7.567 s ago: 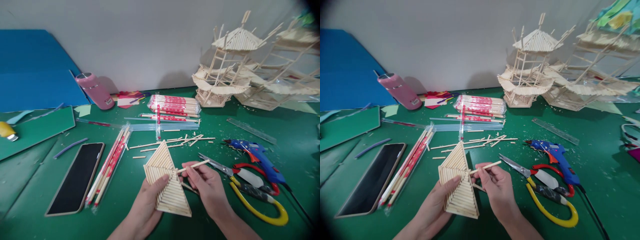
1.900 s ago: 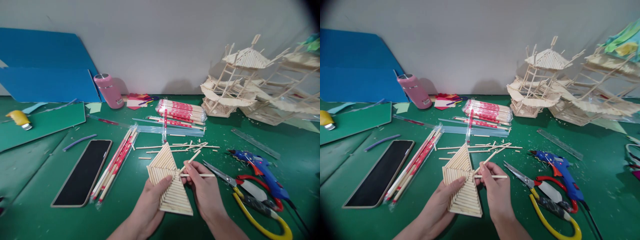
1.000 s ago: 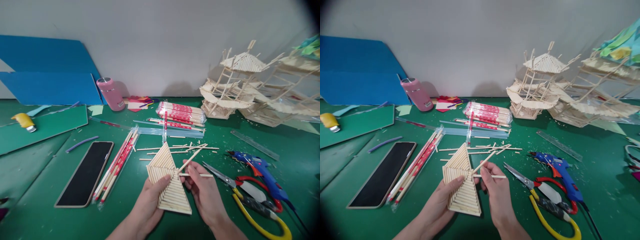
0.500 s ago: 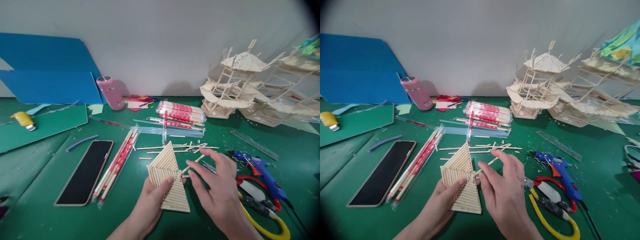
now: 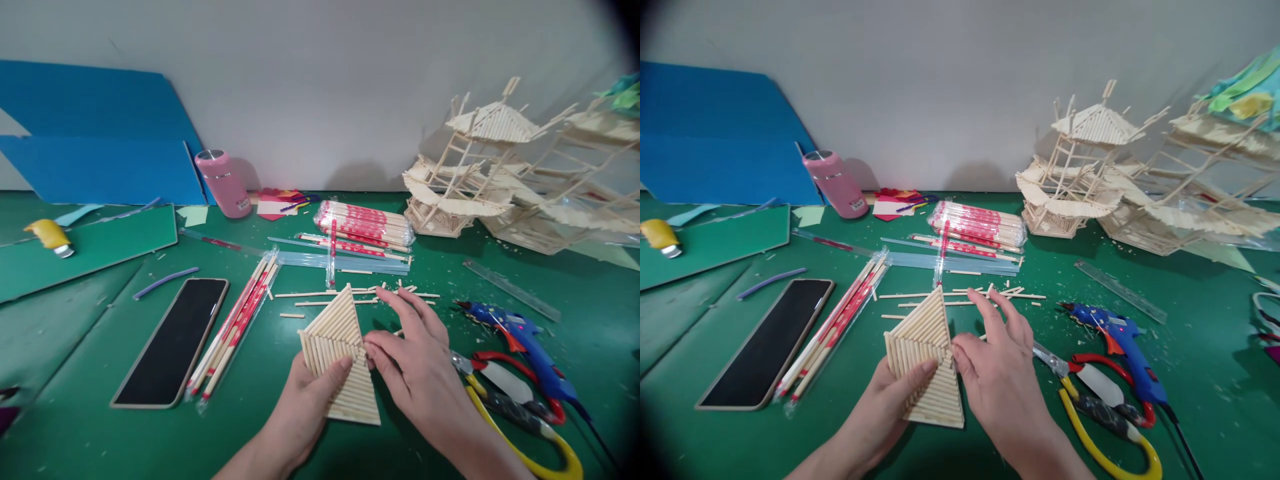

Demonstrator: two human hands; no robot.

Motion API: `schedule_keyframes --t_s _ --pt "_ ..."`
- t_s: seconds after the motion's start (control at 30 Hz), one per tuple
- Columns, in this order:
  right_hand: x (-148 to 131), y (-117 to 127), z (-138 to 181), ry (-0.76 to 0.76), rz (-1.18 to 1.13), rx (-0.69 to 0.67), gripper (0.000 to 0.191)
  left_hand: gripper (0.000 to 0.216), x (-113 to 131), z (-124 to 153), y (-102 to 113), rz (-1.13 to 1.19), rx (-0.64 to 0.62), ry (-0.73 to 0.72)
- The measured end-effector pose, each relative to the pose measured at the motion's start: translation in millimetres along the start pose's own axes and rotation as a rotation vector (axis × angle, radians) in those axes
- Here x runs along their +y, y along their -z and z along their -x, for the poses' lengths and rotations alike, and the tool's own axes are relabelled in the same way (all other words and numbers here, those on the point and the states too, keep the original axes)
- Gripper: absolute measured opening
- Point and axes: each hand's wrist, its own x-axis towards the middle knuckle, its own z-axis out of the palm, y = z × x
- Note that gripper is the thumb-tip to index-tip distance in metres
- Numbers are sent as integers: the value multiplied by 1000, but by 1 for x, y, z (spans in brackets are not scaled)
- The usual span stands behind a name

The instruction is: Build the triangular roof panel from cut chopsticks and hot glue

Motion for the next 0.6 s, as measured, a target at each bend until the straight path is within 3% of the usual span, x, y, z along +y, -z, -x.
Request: schedule_keyframes --t_s 0.3,0.4,0.6 --pt "7 -9 6 26 -10 104 13 40 0 -1 -1 36 52 32" --pt "10 -5 9 24 -85 160 8 32 0 -2 0 42 65 55" --pt "10 10 19 -184 -308 337 17 22 1 -4 0 71 63 93"
